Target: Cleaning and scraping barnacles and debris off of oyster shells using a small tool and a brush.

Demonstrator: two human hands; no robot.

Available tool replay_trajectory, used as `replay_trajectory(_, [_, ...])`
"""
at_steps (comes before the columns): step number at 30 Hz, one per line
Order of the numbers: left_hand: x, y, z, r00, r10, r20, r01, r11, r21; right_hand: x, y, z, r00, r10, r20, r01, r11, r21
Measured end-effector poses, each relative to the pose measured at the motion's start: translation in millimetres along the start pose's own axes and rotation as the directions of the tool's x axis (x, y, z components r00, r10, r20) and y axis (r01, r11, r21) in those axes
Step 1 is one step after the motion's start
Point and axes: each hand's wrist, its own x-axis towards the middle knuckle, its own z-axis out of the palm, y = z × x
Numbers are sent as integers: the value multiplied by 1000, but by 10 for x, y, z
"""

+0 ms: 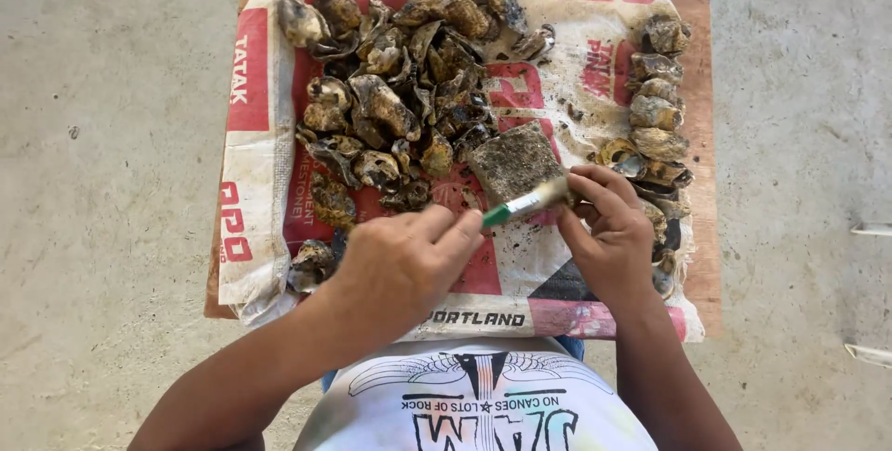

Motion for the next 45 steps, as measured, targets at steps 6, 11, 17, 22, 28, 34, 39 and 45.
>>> replay_trajectory(6, [-52,-109,117,997,-23,69,17,997,79,-16,36,-61,997,67,39,-66,998,-9])
replay_trajectory(11, [-65,11,102,996,4,94,-8,999,47,36,-26,-79,996,76,48,-73,995,-61])
replay_trajectory(17, [-41,26,4,998,4,60,-11,993,118,61,-53,-106,996,73,46,-64,984,-165])
replay_trajectory(22, [-78,5,82,991,40,127,-52,995,88,72,-21,-123,997,34,63,-27,994,-109])
replay_trajectory(28, [-91,1,-97,997,-41,-72,47,994,94,135,19,-475,995,85,50,-73,976,-204])
replay_trajectory(34, [-282,-33,-100,978,-159,-137,150,986,-77,560,34,-1241,988,66,-140,-95,972,-215])
replay_trajectory(39, [-327,-45,2,946,-292,-139,268,949,-166,1155,335,-1562,977,69,-201,-126,950,-286])
replay_trajectory(45, [-295,-39,37,953,-272,-135,242,949,-203,1787,959,-1360,978,168,-127,-175,984,-44])
